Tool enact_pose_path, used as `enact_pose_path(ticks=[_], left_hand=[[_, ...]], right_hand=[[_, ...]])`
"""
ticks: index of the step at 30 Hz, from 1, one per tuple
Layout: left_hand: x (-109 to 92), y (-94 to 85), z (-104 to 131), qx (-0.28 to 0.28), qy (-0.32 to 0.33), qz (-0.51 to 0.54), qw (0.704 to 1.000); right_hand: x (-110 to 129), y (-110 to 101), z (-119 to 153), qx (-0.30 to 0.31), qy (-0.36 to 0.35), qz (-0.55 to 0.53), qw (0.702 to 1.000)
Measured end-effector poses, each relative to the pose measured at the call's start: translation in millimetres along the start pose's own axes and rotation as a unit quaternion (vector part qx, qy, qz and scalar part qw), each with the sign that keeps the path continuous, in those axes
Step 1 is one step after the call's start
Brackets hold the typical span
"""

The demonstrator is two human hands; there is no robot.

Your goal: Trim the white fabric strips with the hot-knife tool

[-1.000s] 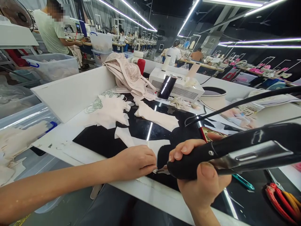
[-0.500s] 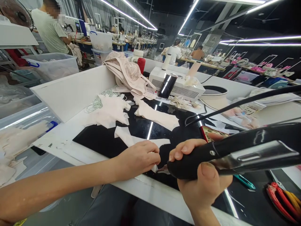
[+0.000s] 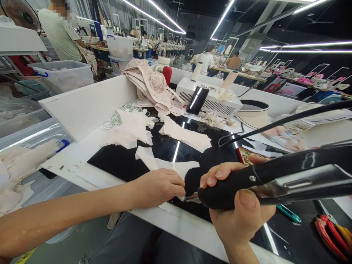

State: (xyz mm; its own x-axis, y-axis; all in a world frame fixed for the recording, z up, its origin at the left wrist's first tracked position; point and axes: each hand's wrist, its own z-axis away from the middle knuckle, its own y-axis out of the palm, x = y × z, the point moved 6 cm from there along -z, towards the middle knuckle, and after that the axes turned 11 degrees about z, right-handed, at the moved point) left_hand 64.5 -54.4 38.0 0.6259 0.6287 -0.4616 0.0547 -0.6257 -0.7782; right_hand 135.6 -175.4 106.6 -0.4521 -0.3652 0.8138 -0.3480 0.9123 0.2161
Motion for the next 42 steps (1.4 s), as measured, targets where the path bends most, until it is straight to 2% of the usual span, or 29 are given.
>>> enact_pose_path(ticks=[5,19,27,42], left_hand=[[-1.7,-1.4,1.5,-0.004,0.025,-0.02,0.999],[-0.3,-3.2,7.3,-0.004,0.031,0.015,0.999],[-0.5,-1.6,10.3,-0.004,0.036,0.001,0.999],[-1.6,-1.8,8.9,-0.009,0.04,0.0,0.999]], right_hand=[[0.7,0.3,0.5,0.001,0.003,0.004,1.0],[0.7,0.0,0.4,-0.004,0.007,-0.012,1.0],[3.8,-1.8,-5.1,-0.04,0.005,-0.02,0.999],[1.4,0.6,-0.6,-0.013,0.012,0.002,1.0]])
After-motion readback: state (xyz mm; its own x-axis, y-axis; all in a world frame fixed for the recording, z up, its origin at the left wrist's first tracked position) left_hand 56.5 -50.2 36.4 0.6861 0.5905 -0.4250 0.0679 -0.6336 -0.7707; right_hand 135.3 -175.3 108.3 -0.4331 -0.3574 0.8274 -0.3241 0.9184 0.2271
